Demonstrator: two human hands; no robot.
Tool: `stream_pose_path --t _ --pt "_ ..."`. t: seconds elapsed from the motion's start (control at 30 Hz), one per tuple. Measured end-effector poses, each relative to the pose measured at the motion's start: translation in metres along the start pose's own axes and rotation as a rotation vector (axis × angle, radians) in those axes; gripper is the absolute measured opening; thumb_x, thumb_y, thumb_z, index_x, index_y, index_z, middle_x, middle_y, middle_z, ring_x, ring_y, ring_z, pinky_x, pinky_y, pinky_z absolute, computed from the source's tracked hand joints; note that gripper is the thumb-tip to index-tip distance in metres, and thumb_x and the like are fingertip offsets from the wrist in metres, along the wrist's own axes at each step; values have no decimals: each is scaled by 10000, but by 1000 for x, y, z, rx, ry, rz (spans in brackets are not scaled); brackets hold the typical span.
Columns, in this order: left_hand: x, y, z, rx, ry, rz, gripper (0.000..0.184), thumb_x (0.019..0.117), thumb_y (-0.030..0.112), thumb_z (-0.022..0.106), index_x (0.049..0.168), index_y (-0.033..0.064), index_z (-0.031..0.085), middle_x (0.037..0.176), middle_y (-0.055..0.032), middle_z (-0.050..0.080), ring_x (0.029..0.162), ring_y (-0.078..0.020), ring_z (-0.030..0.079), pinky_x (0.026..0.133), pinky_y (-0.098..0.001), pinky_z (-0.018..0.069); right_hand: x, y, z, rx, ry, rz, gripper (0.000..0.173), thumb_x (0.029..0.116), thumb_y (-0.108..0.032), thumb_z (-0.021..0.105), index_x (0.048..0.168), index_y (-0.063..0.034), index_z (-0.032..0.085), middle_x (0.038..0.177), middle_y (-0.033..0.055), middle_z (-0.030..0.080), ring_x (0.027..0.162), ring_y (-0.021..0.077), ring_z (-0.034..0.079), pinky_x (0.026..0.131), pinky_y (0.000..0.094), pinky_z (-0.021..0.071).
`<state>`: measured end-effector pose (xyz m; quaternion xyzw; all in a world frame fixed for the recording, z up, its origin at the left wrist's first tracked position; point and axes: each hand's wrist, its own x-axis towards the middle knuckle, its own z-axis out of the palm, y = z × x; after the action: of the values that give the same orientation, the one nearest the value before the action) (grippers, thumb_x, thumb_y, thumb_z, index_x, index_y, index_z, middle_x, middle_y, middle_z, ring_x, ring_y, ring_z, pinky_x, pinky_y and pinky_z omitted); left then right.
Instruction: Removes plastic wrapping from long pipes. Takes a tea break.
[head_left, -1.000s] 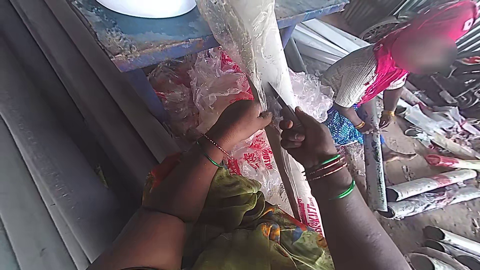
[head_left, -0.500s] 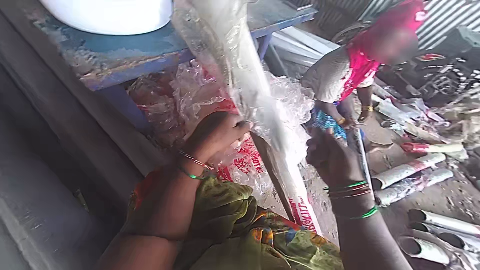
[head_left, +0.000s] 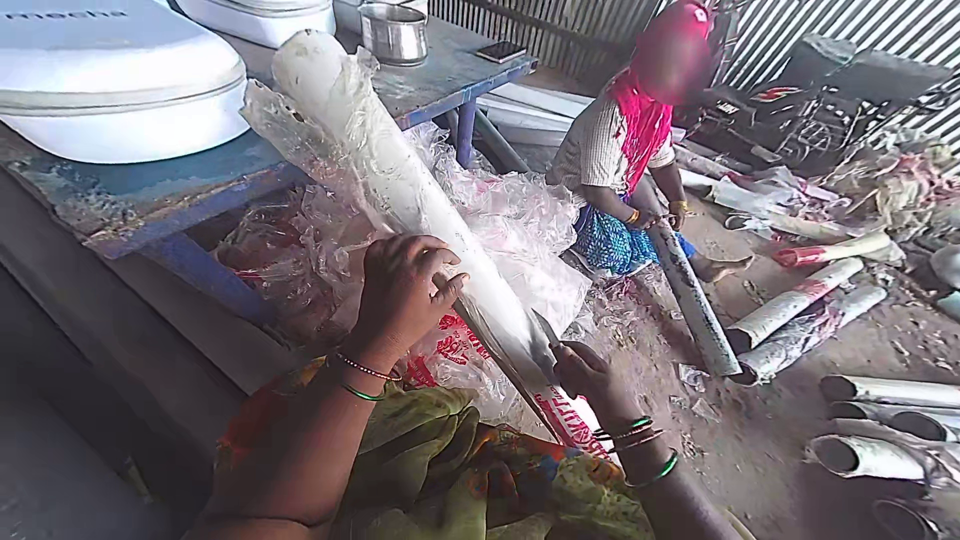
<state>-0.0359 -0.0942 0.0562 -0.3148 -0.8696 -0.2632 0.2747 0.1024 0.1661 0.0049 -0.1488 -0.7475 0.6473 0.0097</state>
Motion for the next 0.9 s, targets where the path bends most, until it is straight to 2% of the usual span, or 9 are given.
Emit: stream_pose_path --t 0.1,0.2,0.4,0.53,0.67,0.9 --pt "2 -2 -1 8 -65 -94 347 985 328 656 1167 40 724 1238 -207 683 1198 -440 601 997 -639 419 -1 2 -3 -30 -34 -37 263 1069 -176 433 1207 13 553 650 -97 507 507 -36 435 509 138 390" --pt "5 -3 -2 30 -67 -128 353 987 308 659 1194 26 709 1206 -221 689 1177 -452 607 971 -629 442 2 6 -7 -50 -46 -53 275 1067 -187 435 1214 12 556 645 -102 504 510 -35 437 511 142 390" --pt "15 -3 -2 118 -116 -122 323 981 319 662 1050 12 738 1079 -226 699 1088 -455 626 896 -616 481 4 9 -16 -87 -39 -47 293 1057 -204 449 1218 12 563 656 -97 523 524 -27 461 527 152 411" --pt "13 -11 -6 146 -154 -75 312 954 326 683 1013 23 728 1033 -208 699 1048 -446 637 854 -589 503 7 16 -18 -104 -36 -84 309 1030 -230 462 1202 -1 576 654 -116 537 528 -36 486 530 152 440" --pt "9 -10 -8 151 -162 -78 328 939 330 706 1045 21 728 1063 -206 702 1079 -438 634 876 -571 505 6 17 -20 -111 -22 -88 295 1016 -244 457 1171 -25 580 645 -135 534 525 -45 491 537 137 445" --pt "12 -12 -9 92 -216 -106 296 929 325 724 977 33 747 1020 -190 685 1062 -416 610 889 -556 477 9 24 -23 -134 -15 -122 298 1013 -239 451 1182 -23 567 655 -153 552 526 -56 504 535 121 448"
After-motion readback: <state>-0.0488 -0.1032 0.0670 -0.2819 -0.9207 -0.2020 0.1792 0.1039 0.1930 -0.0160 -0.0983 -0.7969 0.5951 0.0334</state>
